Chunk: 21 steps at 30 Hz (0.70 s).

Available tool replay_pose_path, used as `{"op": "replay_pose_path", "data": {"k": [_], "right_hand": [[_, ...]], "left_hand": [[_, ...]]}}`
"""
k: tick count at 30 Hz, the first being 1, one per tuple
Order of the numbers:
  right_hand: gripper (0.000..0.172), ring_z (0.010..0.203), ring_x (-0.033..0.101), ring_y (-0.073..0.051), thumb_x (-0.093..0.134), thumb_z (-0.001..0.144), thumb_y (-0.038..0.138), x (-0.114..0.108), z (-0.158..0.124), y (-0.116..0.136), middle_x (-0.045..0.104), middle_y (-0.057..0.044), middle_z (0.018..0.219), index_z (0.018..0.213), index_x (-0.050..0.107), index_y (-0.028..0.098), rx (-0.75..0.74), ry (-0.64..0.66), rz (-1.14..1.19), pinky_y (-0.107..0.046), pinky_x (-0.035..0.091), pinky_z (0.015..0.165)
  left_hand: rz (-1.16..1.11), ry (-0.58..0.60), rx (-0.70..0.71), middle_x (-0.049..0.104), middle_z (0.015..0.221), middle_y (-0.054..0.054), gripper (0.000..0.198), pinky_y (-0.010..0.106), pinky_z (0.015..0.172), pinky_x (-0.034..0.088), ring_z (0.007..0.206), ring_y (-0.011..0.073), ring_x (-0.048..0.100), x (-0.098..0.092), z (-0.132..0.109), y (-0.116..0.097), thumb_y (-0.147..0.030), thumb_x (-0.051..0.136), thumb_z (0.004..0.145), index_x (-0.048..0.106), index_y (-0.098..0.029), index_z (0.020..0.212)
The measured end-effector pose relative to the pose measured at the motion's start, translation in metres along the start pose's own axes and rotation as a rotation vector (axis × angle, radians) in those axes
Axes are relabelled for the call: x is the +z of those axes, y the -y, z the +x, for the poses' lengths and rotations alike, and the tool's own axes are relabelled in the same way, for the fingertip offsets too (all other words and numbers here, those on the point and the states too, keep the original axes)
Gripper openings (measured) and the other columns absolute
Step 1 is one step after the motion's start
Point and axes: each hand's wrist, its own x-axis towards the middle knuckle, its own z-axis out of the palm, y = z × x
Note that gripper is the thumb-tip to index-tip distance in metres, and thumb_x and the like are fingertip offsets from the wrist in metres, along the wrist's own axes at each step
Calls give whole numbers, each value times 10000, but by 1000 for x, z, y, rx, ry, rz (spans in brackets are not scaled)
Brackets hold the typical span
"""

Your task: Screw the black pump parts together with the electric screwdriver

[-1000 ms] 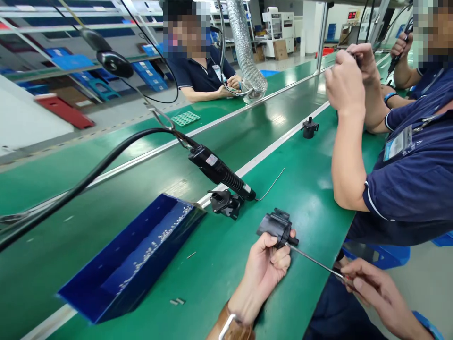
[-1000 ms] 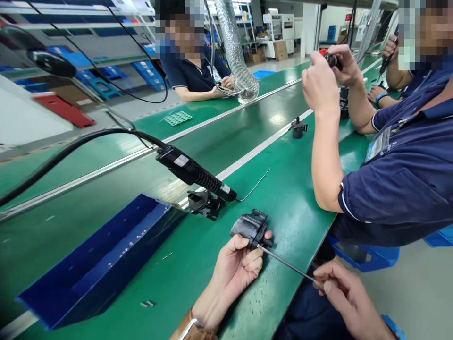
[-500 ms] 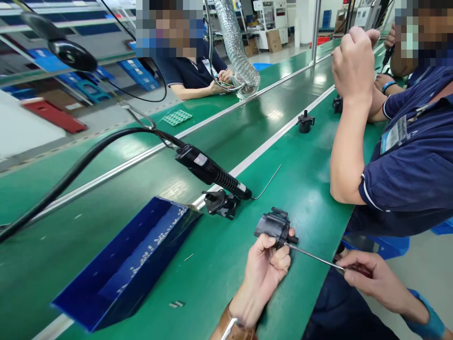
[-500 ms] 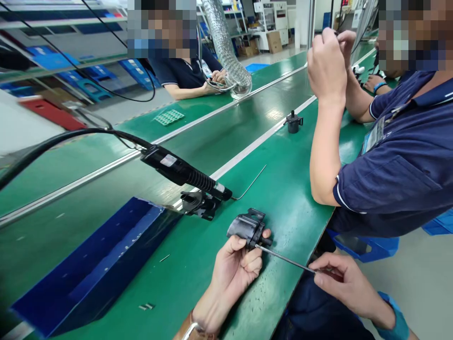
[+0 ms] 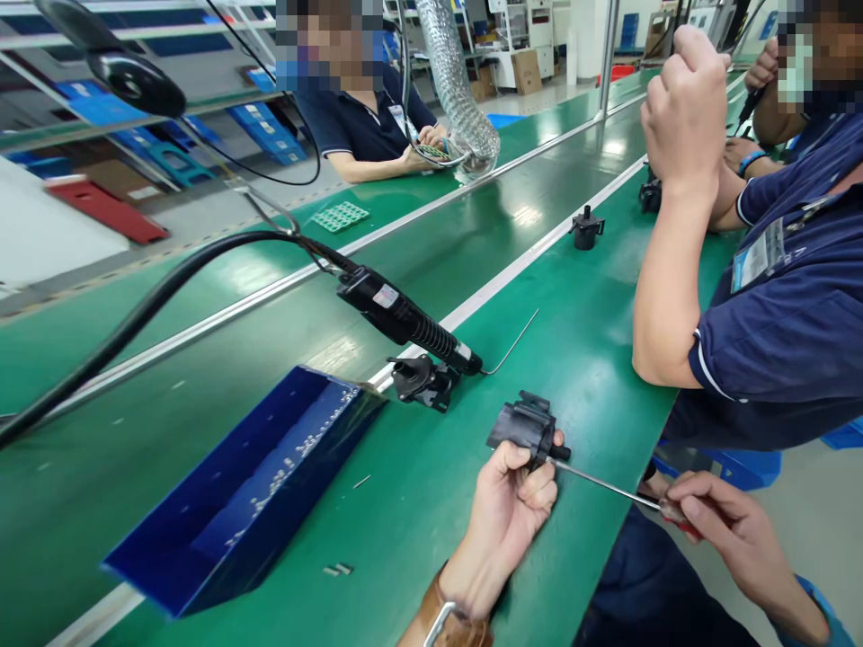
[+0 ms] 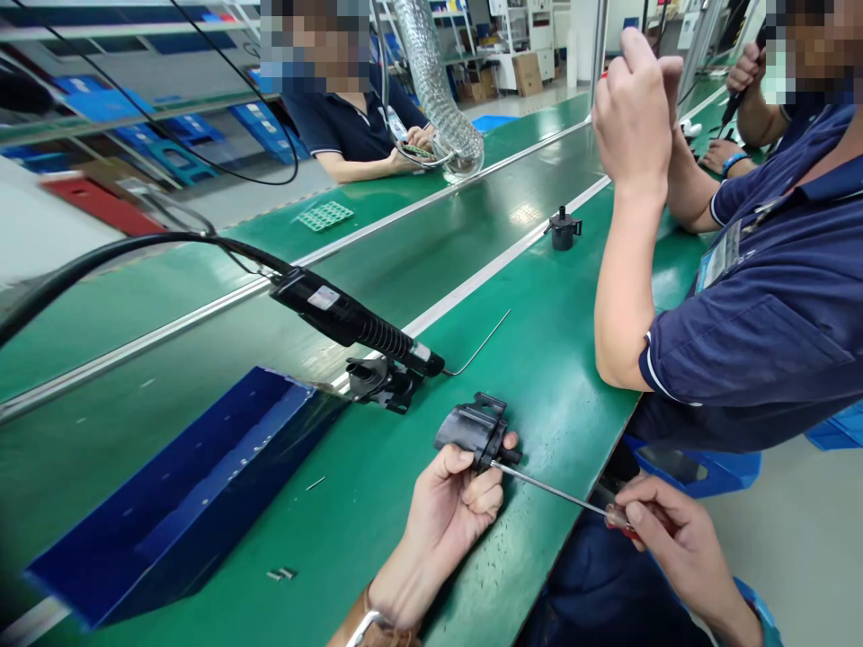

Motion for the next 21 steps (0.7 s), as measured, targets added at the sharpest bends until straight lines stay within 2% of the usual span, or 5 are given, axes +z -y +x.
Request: {"op": "replay_pose_path", "data": {"k": [5,9,11,17,21], "right_hand": [[338,579,537,-130,682,930,552,15,2,7,699,-57,805,947,745,221,243,-133,468,-271,450,545],[468,430,197,-57,627,952,602,20,-1,7,331,88,471,738,612,187,403,-157,478,-213,186,432],[445,450,230,-57,687,940,543,16,-4,1,325,92,489,701,569,187,320,-167,426,-213,201,453],[222,662,617,-141,848,837,412,9,-11,-30,684,-17,862,898,720,241,63,-217,326,-316,504,690],[273,553,507,-98,754,908,493,17,-11,-32,595,17,710,990,701,238,122,-199,496,-278,455,607]], "left_hand": [[-2,-16,12,601,706,17,299,167,354,241,433,17,122,2,-1,1,-159,576,691,636,-29,953],[-8,-29,31,649,788,47,307,167,346,246,437,15,111,2,-1,0,-160,570,693,633,-22,960],[-3,-28,25,654,797,49,293,167,344,247,434,15,112,2,-2,0,-158,563,694,633,-27,947],[15,-19,28,678,833,59,251,166,352,251,429,18,132,1,-1,-1,-160,542,725,630,-54,934],[15,-17,31,678,849,64,265,169,352,252,427,15,131,0,-1,-1,-163,554,710,631,-53,939]]}}
